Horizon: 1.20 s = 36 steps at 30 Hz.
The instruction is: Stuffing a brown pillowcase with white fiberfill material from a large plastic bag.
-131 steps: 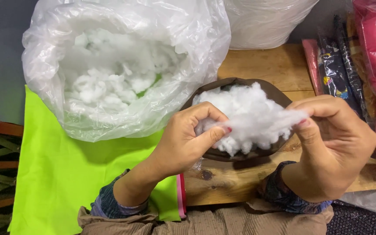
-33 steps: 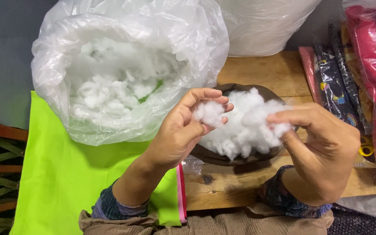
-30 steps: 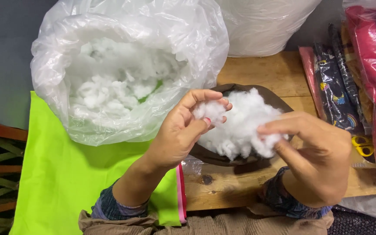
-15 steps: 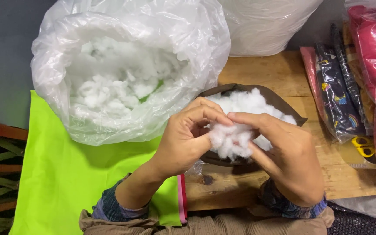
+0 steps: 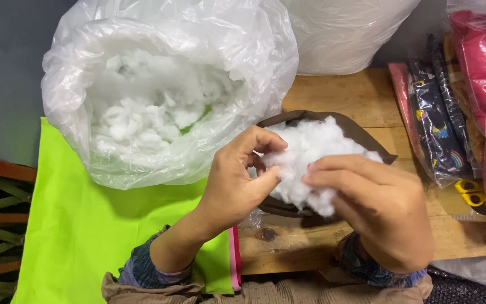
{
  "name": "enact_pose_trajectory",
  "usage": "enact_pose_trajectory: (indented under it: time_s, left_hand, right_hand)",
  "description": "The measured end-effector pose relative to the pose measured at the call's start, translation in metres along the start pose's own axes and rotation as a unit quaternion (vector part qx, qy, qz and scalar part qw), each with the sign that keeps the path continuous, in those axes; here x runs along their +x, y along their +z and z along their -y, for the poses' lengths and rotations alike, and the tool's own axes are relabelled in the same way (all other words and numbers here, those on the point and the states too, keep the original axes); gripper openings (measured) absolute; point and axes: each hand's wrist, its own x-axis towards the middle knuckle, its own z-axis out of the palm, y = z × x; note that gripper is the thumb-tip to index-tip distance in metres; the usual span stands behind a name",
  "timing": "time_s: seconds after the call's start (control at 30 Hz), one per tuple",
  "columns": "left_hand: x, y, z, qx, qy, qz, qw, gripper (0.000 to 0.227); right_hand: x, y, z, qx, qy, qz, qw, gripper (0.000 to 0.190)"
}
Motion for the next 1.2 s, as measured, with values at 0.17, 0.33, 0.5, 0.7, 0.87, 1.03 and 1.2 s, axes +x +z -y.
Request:
enact_pose_trajectory:
  time_s: [0.17, 0.33, 0.5, 0.7, 0.87, 1.03, 1.2]
  left_hand:
    - [-0.002, 0.001, -0.002, 0.048, 0.042, 0.007, 0.998, 0.036]
    - [-0.003, 0.000, -0.007, 0.074, 0.092, 0.026, 0.993, 0.039]
    - [-0.001, -0.006, -0.013, -0.070, 0.006, 0.078, 0.994, 0.012]
    - [-0.001, -0.010, -0.008, -0.200, -0.089, 0.034, 0.975, 0.025]
    - [-0.001, -0.009, -0.008, -0.225, -0.097, 0.026, 0.969, 0.024]
    - [-0.003, -0.004, -0.005, -0.202, -0.058, 0.065, 0.976, 0.015]
    - [-0.005, -0.004, -0.012, -0.131, -0.003, 0.081, 0.988, 0.013]
  right_hand:
    - [-0.001, 0.006, 0.001, -0.007, -0.028, 0.025, 0.999, 0.028]
    - [0.008, 0.015, 0.005, -0.017, -0.041, 0.010, 0.999, 0.025]
    - [0.006, 0.005, 0.003, 0.023, 0.027, -0.014, 0.999, 0.021]
    - [-0.012, -0.006, -0.017, 0.066, 0.045, -0.118, 0.990, 0.011]
    - [-0.013, -0.008, -0.016, 0.095, 0.035, -0.125, 0.987, 0.010]
    - [0.005, 0.001, -0.003, 0.100, 0.022, 0.003, 0.995, 0.018]
    - [0.006, 0.003, -0.005, 0.127, 0.034, -0.039, 0.991, 0.020]
